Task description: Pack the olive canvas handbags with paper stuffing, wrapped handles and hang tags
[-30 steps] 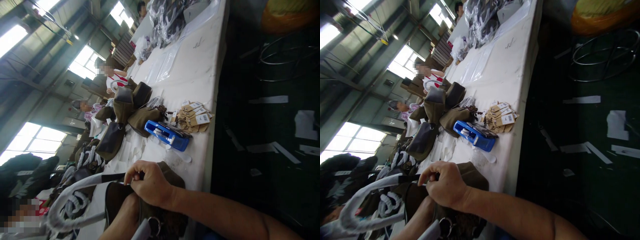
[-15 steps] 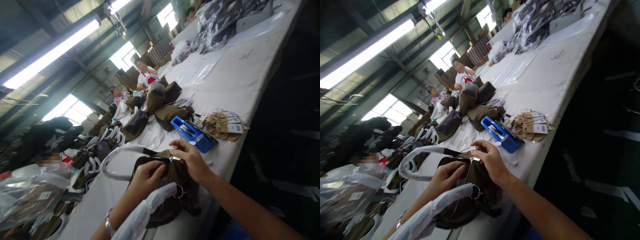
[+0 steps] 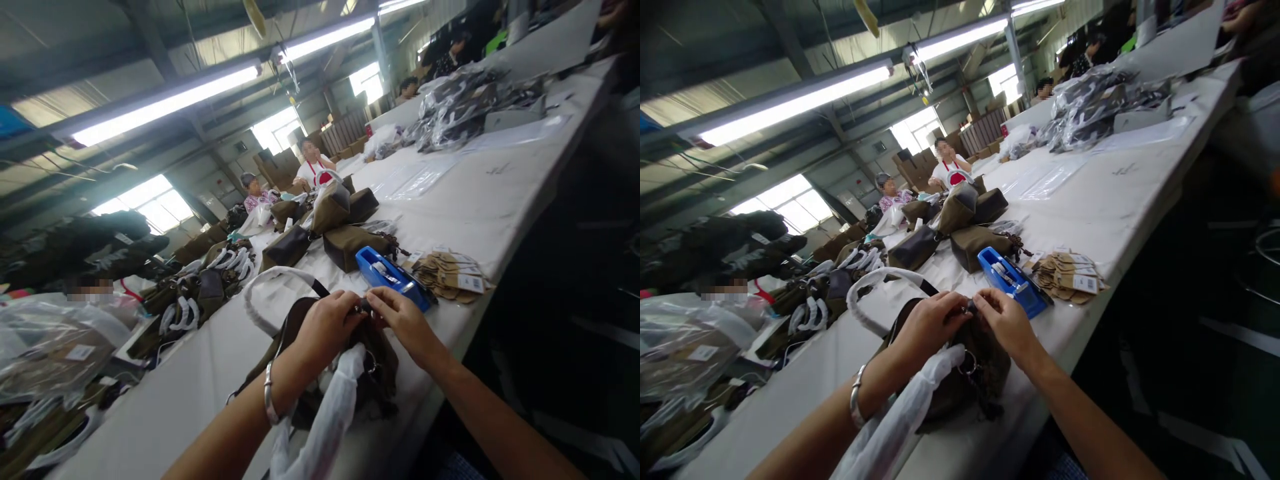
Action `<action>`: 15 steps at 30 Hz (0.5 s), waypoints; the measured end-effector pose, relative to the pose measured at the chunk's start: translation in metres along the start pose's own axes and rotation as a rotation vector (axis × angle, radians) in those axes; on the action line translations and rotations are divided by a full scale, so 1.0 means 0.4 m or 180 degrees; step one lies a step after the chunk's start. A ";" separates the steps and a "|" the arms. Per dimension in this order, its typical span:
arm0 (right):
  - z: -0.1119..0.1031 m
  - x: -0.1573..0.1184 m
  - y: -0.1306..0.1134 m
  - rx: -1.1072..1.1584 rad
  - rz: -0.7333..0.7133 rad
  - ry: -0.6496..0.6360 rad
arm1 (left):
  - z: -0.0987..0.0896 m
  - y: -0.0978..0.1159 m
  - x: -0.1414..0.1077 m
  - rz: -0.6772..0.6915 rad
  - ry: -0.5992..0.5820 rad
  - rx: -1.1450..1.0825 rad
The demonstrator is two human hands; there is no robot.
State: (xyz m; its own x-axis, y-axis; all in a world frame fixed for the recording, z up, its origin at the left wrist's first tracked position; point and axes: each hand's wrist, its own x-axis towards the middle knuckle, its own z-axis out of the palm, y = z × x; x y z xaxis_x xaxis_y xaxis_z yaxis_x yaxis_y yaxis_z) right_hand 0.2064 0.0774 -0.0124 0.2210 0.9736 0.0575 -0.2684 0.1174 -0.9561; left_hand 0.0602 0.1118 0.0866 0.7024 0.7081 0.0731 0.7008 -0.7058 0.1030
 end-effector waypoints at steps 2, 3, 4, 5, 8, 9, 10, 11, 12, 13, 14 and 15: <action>0.009 0.000 0.004 -0.0470 -0.0132 0.0063 | 0.000 0.002 -0.010 -0.0048 0.0161 -0.0015; 0.016 0.001 0.005 -0.0632 -0.0201 0.0088 | 0.001 0.006 -0.015 -0.0111 0.0254 0.0025; 0.024 0.001 0.006 -0.0757 -0.0277 0.0124 | 0.002 0.011 -0.019 -0.0194 0.0331 0.0086; 0.031 0.002 0.006 -0.0852 -0.0360 0.0191 | 0.002 0.017 -0.022 -0.0285 0.0375 0.0163; 0.048 0.000 0.004 -0.1061 -0.0588 0.0424 | 0.002 0.027 -0.028 -0.0481 0.0311 0.0353; 0.051 -0.001 0.003 -0.1102 -0.0640 0.0451 | 0.002 0.027 -0.029 -0.0503 0.0275 0.0378; 0.052 -0.003 0.002 -0.1135 -0.0684 0.0442 | 0.001 0.025 -0.029 -0.0529 0.0253 0.0341; 0.053 -0.005 0.001 -0.1164 -0.0720 0.0413 | 0.001 0.021 -0.028 -0.0565 0.0245 0.0247; 0.053 -0.007 0.000 -0.1186 -0.0749 0.0385 | 0.002 0.016 -0.027 -0.0603 0.0235 0.0112; 0.053 -0.009 0.000 -0.1194 -0.0772 0.0373 | 0.002 0.009 -0.024 -0.0635 0.0208 -0.0043; 0.052 -0.010 0.001 -0.1191 -0.0790 0.0376 | 0.003 0.003 -0.021 -0.0649 0.0165 -0.0202; 0.051 -0.011 0.003 -0.1174 -0.0797 0.0386 | 0.004 -0.004 -0.018 -0.0641 0.0117 -0.0342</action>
State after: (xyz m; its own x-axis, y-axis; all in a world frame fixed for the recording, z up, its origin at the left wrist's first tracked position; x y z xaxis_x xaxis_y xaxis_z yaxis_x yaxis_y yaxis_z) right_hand 0.1859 0.0774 -0.0078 0.3505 0.8916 0.2868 0.1541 0.2472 -0.9566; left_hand 0.0544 0.1077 0.0841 0.5433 0.8360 0.0763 0.8077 -0.5454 0.2240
